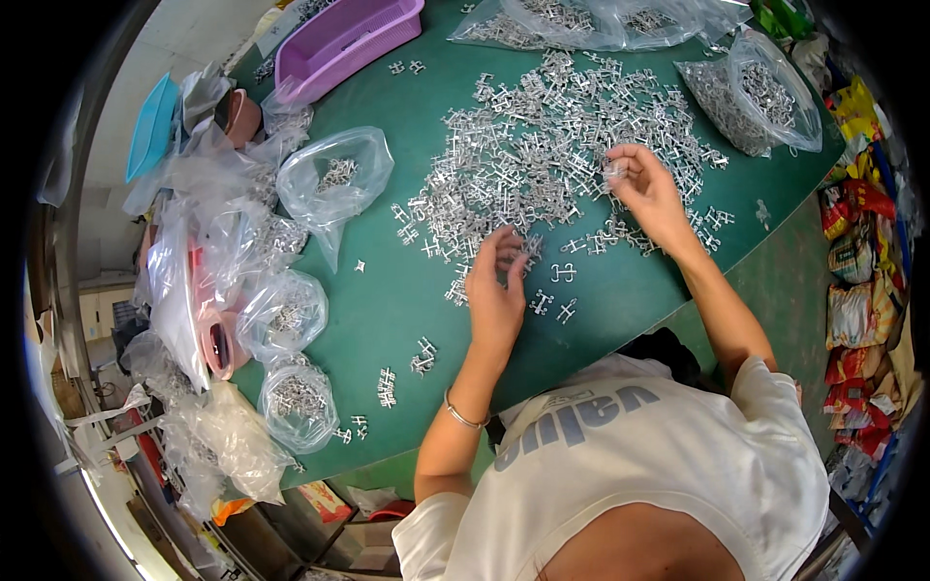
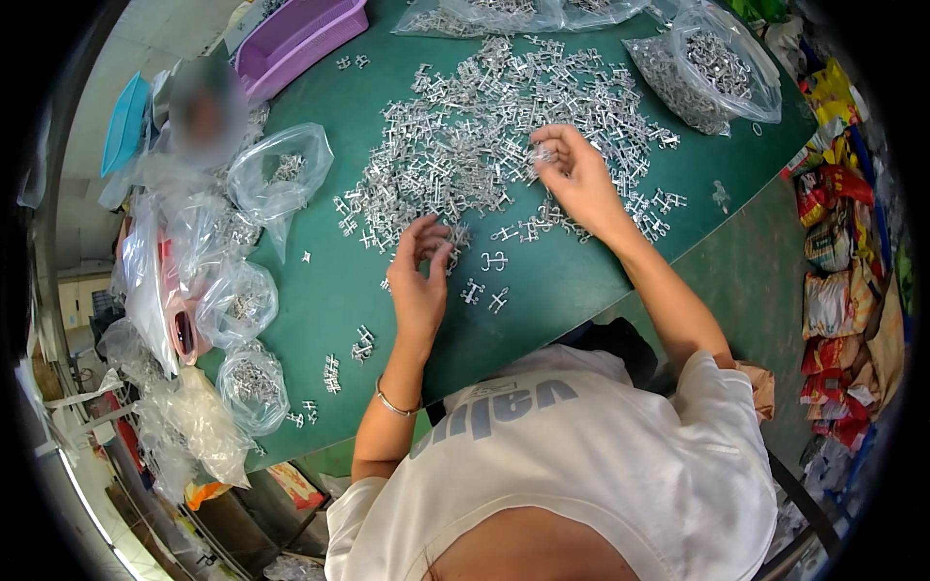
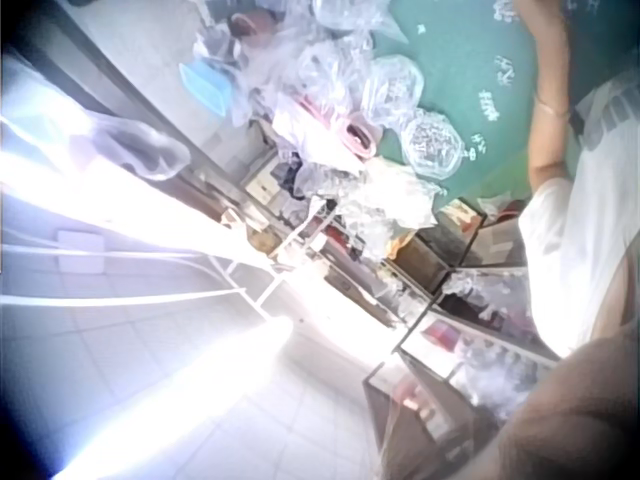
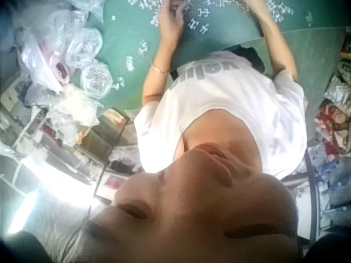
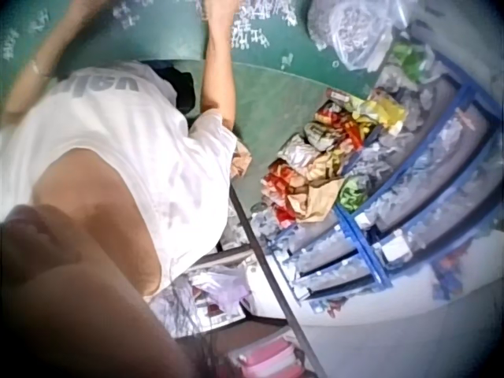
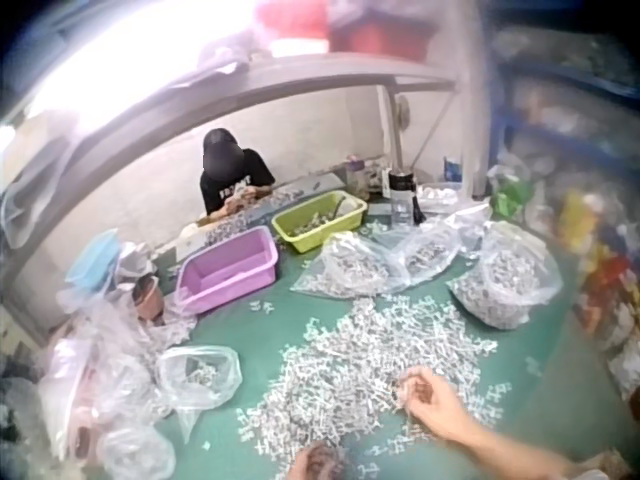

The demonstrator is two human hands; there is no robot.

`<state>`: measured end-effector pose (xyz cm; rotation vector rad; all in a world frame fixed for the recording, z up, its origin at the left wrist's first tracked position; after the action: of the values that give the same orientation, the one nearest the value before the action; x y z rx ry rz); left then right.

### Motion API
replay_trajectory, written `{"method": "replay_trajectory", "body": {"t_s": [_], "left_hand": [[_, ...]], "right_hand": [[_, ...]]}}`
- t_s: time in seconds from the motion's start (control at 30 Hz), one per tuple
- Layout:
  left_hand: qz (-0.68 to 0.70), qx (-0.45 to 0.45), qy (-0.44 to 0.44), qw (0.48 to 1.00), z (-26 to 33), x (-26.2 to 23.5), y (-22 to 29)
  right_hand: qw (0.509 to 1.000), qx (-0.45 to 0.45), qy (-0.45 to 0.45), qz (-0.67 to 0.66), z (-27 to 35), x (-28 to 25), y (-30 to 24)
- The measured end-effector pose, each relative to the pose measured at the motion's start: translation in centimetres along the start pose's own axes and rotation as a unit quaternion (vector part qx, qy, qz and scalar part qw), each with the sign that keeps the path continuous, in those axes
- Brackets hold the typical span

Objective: The person picks up and sorts small H-shaped metal components by hand on a green workbench, occasionally placing them into plastic containers.

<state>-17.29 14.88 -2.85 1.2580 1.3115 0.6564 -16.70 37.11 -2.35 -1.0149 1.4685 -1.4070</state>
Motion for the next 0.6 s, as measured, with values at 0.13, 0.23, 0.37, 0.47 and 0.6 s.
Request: {"method": "replay_trajectory", "body": {"t_s": [0.13,0.23,0.37,0.47,0.6], "left_hand": [[0.053,-0.003,-0.016,0.998,-0.2,-0.2,0.2],[0.163,-0.039,-0.007,0.986,-0.1,-0.2,-0.2],[0.284,-0.068,0.007,0.956,0.1,-0.4,-0.6],[0.394,-0.165,0.021,0.904,0.1,-0.8,-0.6],[0.466,-0.213,0.036,0.858,0.7,-0.8,-0.7]], "right_hand": [[0.905,0.194,-0.184,-0.33,-0.2,1.1,1.2],[0.99,-0.001,-0.088,0.109,-1.0,3.3,-1.1],[0.865,-0.231,-0.041,0.444,-1.2,6.7,-1.6],[0.891,-0.16,-0.08,0.418,-1.2,6.6,-1.3],[0.971,-0.109,-0.08,0.195,-1.5,4.2,-0.8]]}}
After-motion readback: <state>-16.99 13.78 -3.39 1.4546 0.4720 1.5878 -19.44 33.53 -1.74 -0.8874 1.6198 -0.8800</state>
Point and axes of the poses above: each hand's wrist, its own z-axis away from the middle knuckle, its own x-axis out of the palm, y = z × x, the point moved 5 cm from there along -z, towards the middle knuckle, and after that the axes turned 4 degrees about x, right-handed, at the moved point
